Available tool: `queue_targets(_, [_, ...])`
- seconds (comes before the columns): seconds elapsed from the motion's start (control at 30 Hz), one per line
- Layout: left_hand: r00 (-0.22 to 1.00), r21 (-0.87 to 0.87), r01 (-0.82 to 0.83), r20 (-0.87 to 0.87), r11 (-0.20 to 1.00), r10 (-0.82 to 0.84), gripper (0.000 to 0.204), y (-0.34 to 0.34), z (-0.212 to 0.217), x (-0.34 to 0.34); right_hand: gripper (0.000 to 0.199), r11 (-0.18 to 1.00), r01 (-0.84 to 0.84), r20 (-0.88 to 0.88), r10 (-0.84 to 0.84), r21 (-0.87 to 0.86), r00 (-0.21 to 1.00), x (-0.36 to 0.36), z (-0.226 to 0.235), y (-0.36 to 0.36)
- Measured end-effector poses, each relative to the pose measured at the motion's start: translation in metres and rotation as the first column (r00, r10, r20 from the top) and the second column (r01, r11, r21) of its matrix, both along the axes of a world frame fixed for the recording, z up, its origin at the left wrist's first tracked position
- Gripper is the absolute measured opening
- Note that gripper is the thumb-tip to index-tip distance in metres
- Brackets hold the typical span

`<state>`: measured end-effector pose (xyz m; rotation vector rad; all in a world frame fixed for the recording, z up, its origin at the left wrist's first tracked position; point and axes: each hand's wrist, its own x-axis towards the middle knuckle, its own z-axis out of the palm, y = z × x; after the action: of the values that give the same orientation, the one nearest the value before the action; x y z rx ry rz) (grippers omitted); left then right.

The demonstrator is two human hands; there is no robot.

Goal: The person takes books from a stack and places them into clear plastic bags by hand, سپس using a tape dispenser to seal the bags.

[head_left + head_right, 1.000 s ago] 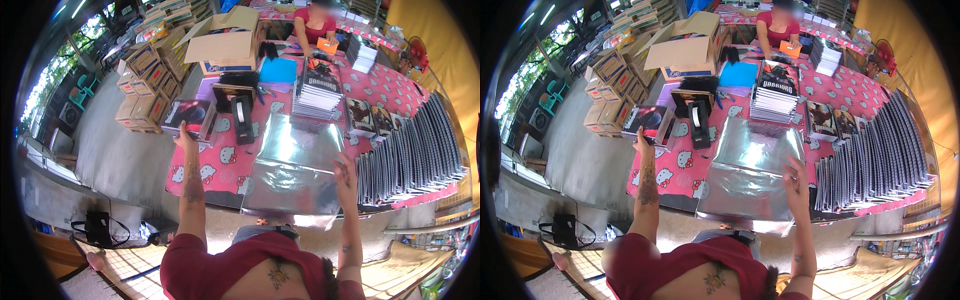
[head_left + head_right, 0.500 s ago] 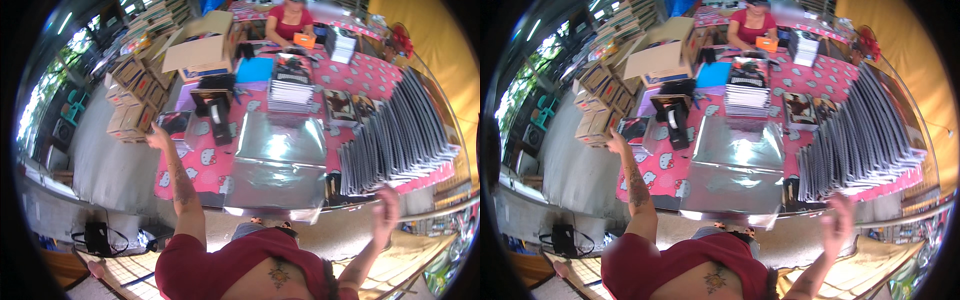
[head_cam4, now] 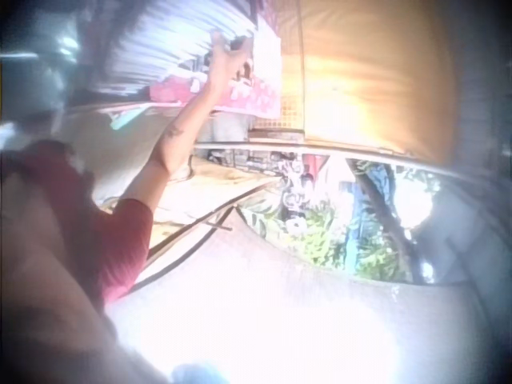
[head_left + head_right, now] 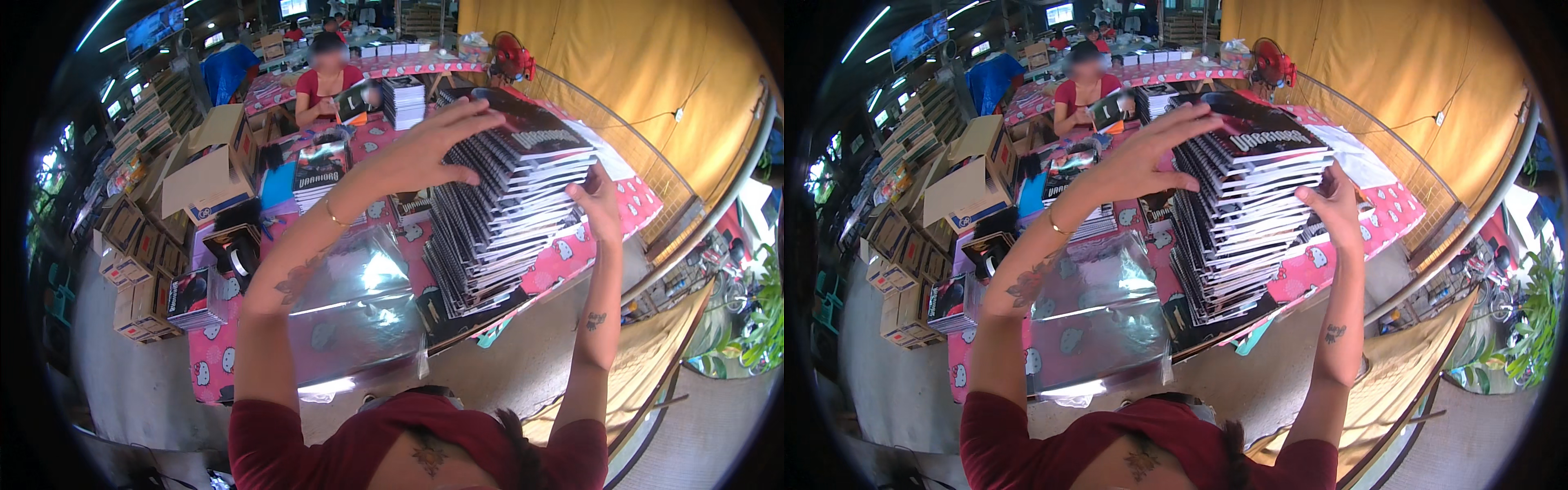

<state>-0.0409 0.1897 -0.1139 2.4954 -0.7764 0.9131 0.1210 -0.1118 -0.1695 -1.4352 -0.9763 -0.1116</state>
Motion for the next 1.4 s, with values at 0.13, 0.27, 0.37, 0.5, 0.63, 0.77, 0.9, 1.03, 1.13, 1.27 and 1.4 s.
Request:
queue_targets(0.13, [1.000,-0.039,0.022,-0.016,0.999,-0.022,0.080,-0.003,-0.003,0.011,0.062,0.990,0.136,0.074,-0.139,0.047,0.987,0.005,0.010,0.004])
queue_targets(0.27, [0.998,-0.141,0.064,0.016,0.988,-0.062,0.087,-0.003,-0.001,0.015,0.068,0.964,0.217,0.034,-0.225,0.154,0.974,-0.005,0.030,0.018])
queue_targets(0.37, [0.993,-0.090,-0.037,0.108,0.995,0.046,0.089,-0.012,0.002,0.011,0.071,0.959,0.178,0.040,-0.191,0.223,0.981,-0.011,0.037,0.031])
queue_targets(0.5, [0.948,-0.045,-0.195,0.248,0.980,0.200,0.069,-0.021,0.001,0.021,0.072,0.961,0.200,0.026,-0.208,0.193,0.978,-0.018,0.039,0.032])
queue_targets(0.63, [0.858,0.066,-0.289,0.460,0.955,0.228,0.064,-0.020,-0.001,0.026,0.078,0.956,0.072,0.066,-0.095,0.286,0.993,-0.018,0.042,0.034])
queue_targets(0.77, [0.744,-0.027,-0.091,0.663,0.995,0.086,0.057,-0.022,0.018,0.015,0.092,0.944,-0.018,0.215,-0.057,0.331,0.975,-0.024,0.054,0.032])
queue_targets(0.9, [0.669,-0.188,0.033,0.734,0.982,0.118,0.067,-0.019,0.022,-0.041,0.106,0.927,-0.092,0.460,-0.092,0.363,0.883,-0.073,0.086,0.055])
queue_targets(1.03, [0.740,-0.595,0.093,0.578,0.798,0.345,0.077,-0.002,-0.035,-0.139,0.115,0.937,-0.183,0.665,-0.065,0.297,0.744,-0.136,0.082,0.098])
queue_targets(1.13, [0.839,-0.843,0.094,0.354,0.530,0.413,0.085,0.013,-0.094,-0.196,0.120,0.897,-0.333,0.640,0.075,0.292,0.764,-0.174,0.049,0.125])
queue_targets(1.27, [0.933,-0.955,-0.078,0.031,0.285,0.359,0.074,0.041,-0.166,-0.241,0.117,0.932,-0.332,0.303,0.279,0.142,0.911,-0.203,-0.037,0.155])
queue_targets(1.4, [0.950,-0.931,-0.295,-0.261,0.216,0.174,0.075,0.062,-0.240,-0.256,0.116,0.932,-0.356,-0.167,0.363,0.069,0.917,-0.236,-0.151,0.176])
